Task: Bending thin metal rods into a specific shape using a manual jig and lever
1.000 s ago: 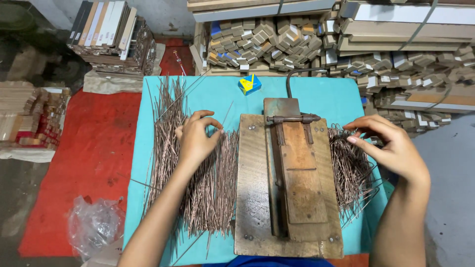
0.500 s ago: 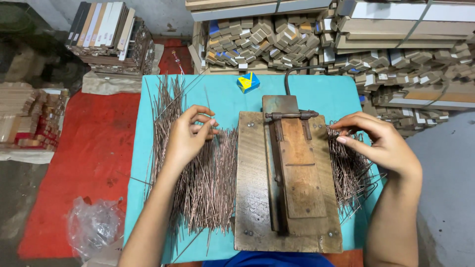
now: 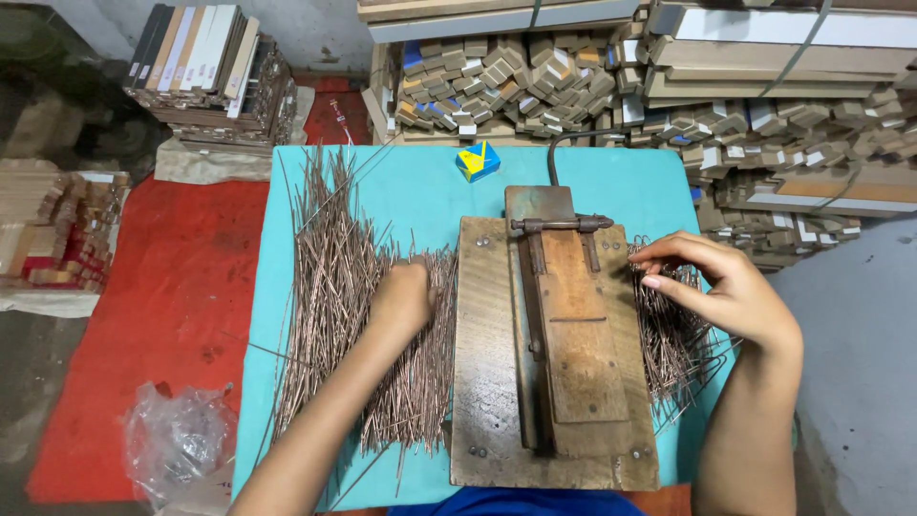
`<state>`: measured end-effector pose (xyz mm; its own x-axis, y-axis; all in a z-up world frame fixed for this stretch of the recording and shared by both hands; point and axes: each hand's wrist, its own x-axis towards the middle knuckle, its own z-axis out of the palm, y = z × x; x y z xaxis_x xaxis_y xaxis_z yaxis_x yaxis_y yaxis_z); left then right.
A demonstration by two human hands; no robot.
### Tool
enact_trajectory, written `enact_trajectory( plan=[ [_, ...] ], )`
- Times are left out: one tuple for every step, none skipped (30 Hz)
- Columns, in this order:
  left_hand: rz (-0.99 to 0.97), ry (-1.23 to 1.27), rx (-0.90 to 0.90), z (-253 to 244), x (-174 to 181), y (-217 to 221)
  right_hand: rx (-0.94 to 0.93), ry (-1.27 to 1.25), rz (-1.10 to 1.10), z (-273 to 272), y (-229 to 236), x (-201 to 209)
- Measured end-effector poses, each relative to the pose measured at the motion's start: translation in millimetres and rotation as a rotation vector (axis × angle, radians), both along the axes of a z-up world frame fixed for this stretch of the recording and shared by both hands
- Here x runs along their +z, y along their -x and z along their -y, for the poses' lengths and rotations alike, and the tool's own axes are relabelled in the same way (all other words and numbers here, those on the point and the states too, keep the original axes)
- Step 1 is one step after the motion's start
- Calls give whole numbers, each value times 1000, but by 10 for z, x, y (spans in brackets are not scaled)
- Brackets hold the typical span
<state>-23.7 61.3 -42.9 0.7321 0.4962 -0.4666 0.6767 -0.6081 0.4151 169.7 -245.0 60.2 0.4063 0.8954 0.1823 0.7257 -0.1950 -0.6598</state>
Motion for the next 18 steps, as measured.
enact_trajectory(
  plan=[
    [0,1,0,-11,-80,-18,0,1,0,6,-4,-6],
    [-40,-79,-40,-22,-159,-36,-1,3,2,12,-8,-12],
    [-80,-159,-80,-33,-239,-54,-3,6,4,17,-12,-19],
    [-80,-158,-79,-40,-200,-62,-2,6,4,17,-10,-28],
    [-116,-131,-74,-47,-161,-72,-6,1,0,17,-8,-38],
    [-150,-103,-70,-50,-121,-86,-12,-3,-4,24,-6,-46],
    [-150,-103,-70,-68,-110,-74,-12,-3,-4,25,-8,-48],
    [-122,-48,-38,-87,-99,-66,-7,-8,-4,27,-8,-51],
    [-94,6,-7,-106,-87,-58,-2,-13,-5,29,-9,-54],
    [-94,5,-8,-117,-54,-42,-4,-14,-6,37,-22,-60],
    [-54,83,23,-128,-19,-27,-6,-11,-5,46,-34,-65],
    [-15,160,53,-137,13,-8,-8,-8,-6,56,-43,-74],
    [-17,160,51,-160,6,12,-10,-9,-8,70,-39,-71],
    [56,201,89,-195,5,16,-12,-9,-24,77,-45,-63],
    [129,243,126,-229,6,21,-13,-9,-39,83,-51,-55],
    [130,242,122,-268,47,44,-17,-10,-38,82,-42,-29],
    [230,231,134,-307,88,67,-12,-19,-25,80,-33,-5],
    [329,221,148,-343,128,95,-6,-27,-14,79,-21,21]
  ],
)
